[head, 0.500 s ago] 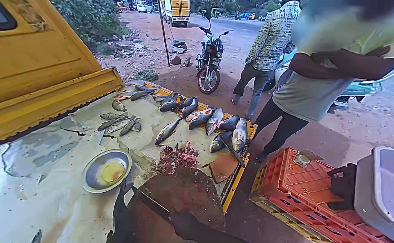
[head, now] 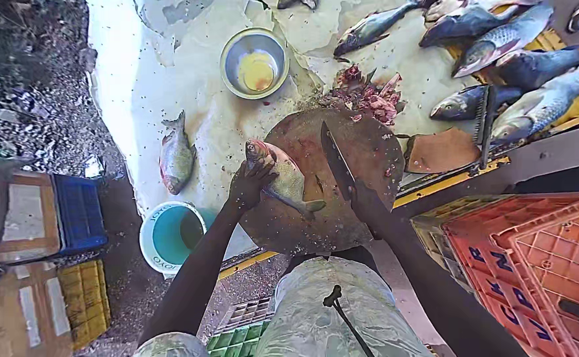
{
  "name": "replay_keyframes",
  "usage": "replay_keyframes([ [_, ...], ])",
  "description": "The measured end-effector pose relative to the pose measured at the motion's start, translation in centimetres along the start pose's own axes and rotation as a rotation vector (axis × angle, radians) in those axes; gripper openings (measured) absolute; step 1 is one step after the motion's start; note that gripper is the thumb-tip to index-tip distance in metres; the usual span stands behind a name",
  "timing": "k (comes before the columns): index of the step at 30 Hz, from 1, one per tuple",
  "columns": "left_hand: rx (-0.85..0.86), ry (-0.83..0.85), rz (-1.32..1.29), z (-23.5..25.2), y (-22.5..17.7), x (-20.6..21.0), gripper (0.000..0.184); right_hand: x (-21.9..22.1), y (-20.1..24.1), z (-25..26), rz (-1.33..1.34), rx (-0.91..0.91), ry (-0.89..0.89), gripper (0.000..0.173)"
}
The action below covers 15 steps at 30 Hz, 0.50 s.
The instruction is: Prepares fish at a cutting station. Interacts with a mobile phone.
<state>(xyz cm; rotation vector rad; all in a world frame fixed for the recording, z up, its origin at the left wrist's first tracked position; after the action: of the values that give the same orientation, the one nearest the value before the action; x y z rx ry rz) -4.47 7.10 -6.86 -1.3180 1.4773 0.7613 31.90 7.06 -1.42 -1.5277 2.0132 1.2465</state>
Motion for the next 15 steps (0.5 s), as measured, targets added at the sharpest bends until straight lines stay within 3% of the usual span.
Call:
replay_keyframes([
  [3, -0.412, -0.063, -0.528, 0.5, 0.0, 0.4, 0.057, 1.4, 0.5, -2.9, 0.038, -0.034, -0.01, 0.038],
  [5, -0.753, -0.161, -0.78, 1.7, -0.8, 0.6, 0.071, 2.3, 0.9, -4.9, 0.061, -0.114, -0.057, 0.04],
  [7, -0.972, -0.159, -0.892, 3.9, -0.6, 1.0, 0.085, 3.6, 0.6, -5.7, 0.051, -0.103, -0.053, 0.036],
  [9, -1.057, -0.148, -0.899, 5.0, -1.6, -0.6, 0.075, 4.5, 0.5, -6.3, 0.086, -0.047, -0.043, 0.036],
  [12, -0.999, -0.14, -0.71, 6.4, -5.6, -5.7, 0.066, 3.6, 3.2, -4.1, 0.164, -0.113, -0.102, 0.036],
  [15, -0.971, -0.071, -0.784, 9.7, -8.2, -6.7, 0.061, 3.0, 6.8, -0.7, 0.169, -0.123, -0.03, 0.035],
])
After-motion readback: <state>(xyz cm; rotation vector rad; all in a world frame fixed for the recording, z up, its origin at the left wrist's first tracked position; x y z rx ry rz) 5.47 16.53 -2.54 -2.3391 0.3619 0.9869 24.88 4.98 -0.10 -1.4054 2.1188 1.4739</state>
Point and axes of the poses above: each hand's wrist, its own z-axis towards the middle knuckle, its own x-axis out of the palm, y = z × x, the point moved 1 cm from there along z, towards the middle knuckle, and after that the axes turned 11 degrees about -x, right-handed, at the moved point
